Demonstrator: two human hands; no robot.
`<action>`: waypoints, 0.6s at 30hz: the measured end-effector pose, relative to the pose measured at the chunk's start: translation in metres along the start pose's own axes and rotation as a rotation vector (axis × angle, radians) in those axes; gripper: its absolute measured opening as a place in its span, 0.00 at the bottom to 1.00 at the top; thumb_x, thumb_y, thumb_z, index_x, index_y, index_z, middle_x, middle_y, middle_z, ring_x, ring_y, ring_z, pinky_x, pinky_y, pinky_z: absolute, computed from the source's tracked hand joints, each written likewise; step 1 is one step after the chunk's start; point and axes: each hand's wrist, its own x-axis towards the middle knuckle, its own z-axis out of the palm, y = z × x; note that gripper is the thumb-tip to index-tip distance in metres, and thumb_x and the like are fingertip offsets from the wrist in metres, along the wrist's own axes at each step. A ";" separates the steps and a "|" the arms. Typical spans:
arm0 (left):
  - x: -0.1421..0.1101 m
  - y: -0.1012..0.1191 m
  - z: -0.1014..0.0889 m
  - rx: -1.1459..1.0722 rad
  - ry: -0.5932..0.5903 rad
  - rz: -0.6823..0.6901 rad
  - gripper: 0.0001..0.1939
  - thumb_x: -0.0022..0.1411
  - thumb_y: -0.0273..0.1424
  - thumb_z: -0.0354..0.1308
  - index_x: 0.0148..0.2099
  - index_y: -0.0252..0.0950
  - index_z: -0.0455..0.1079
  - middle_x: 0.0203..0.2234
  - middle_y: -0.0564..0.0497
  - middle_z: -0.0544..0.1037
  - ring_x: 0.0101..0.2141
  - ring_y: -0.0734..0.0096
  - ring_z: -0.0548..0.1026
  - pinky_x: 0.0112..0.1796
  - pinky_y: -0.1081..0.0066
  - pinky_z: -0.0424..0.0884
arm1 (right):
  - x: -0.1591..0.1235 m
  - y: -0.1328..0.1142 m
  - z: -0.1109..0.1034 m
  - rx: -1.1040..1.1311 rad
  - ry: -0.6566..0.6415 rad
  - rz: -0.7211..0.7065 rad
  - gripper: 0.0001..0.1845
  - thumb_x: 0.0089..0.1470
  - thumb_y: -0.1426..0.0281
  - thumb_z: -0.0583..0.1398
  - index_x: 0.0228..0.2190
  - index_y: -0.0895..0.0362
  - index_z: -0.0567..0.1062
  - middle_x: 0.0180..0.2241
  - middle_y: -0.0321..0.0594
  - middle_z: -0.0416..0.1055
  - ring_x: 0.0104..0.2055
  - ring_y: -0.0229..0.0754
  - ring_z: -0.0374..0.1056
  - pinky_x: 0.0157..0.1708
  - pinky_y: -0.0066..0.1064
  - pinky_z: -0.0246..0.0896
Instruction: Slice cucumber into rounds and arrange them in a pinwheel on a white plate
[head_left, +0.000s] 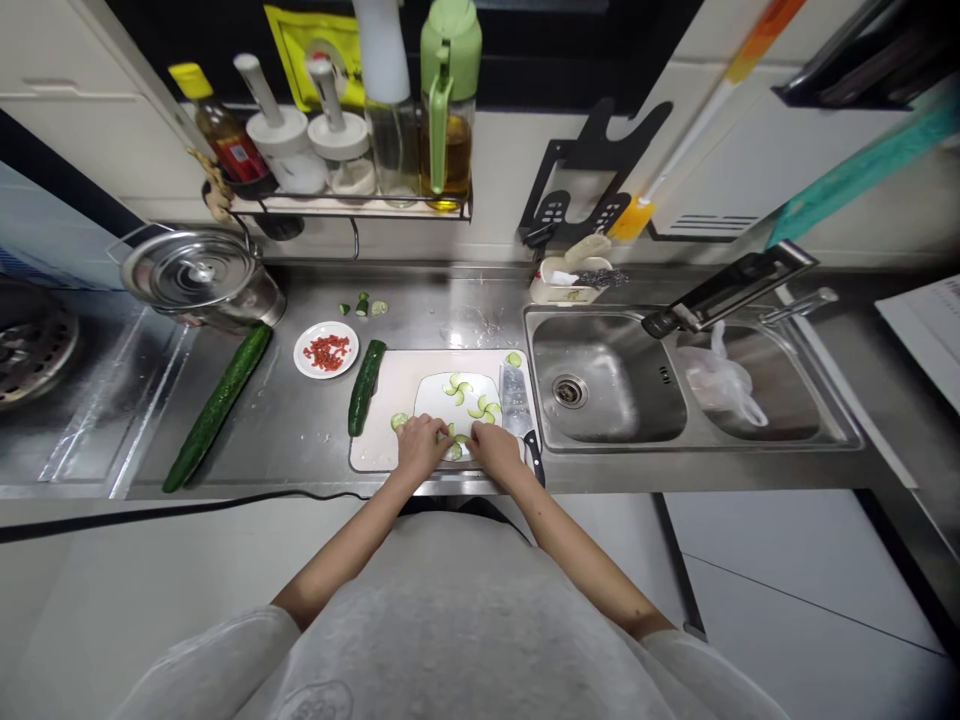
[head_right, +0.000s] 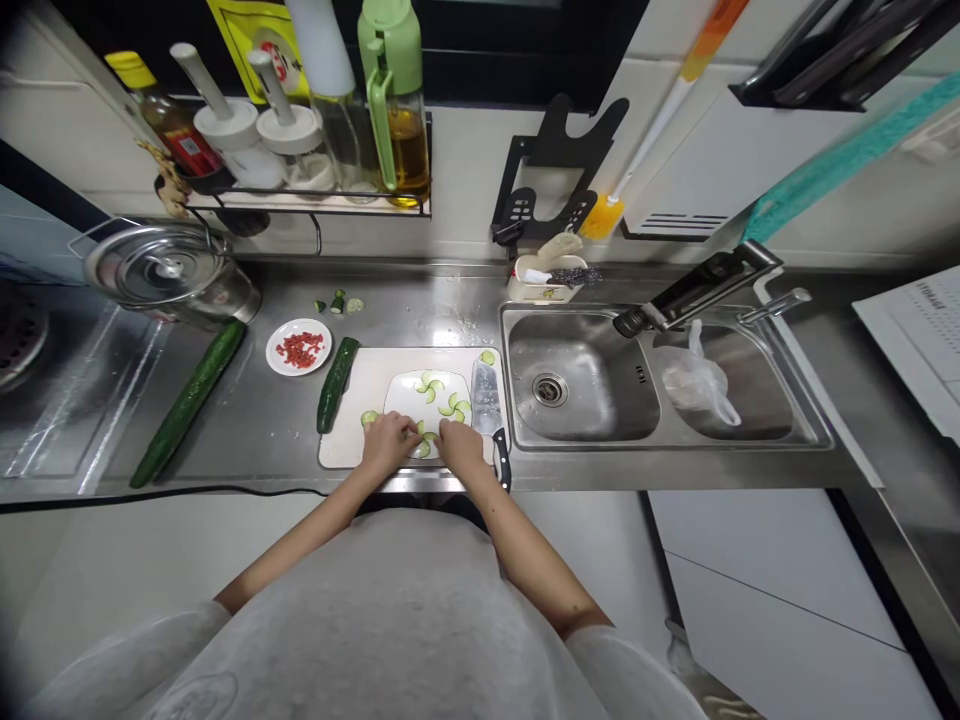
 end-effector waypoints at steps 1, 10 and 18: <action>0.000 0.000 0.000 0.002 0.000 0.002 0.09 0.58 0.39 0.58 0.37 0.40 0.74 0.37 0.48 0.74 0.44 0.59 0.67 0.44 0.61 0.54 | 0.000 0.000 0.001 0.003 0.003 0.000 0.10 0.59 0.65 0.54 0.38 0.56 0.71 0.38 0.44 0.74 0.41 0.42 0.68 0.32 0.28 0.50; 0.003 0.001 -0.001 0.019 -0.007 -0.002 0.09 0.57 0.39 0.58 0.36 0.40 0.74 0.36 0.48 0.75 0.44 0.58 0.68 0.44 0.60 0.54 | 0.004 0.003 0.005 0.021 0.035 -0.017 0.08 0.58 0.66 0.55 0.36 0.56 0.72 0.37 0.44 0.74 0.40 0.43 0.68 0.31 0.29 0.49; 0.005 -0.001 -0.003 -0.047 -0.015 -0.023 0.09 0.56 0.38 0.59 0.37 0.40 0.74 0.35 0.49 0.76 0.42 0.60 0.69 0.45 0.61 0.55 | -0.001 0.000 -0.006 0.092 0.021 0.010 0.09 0.58 0.64 0.55 0.36 0.55 0.73 0.36 0.42 0.74 0.39 0.42 0.68 0.31 0.28 0.50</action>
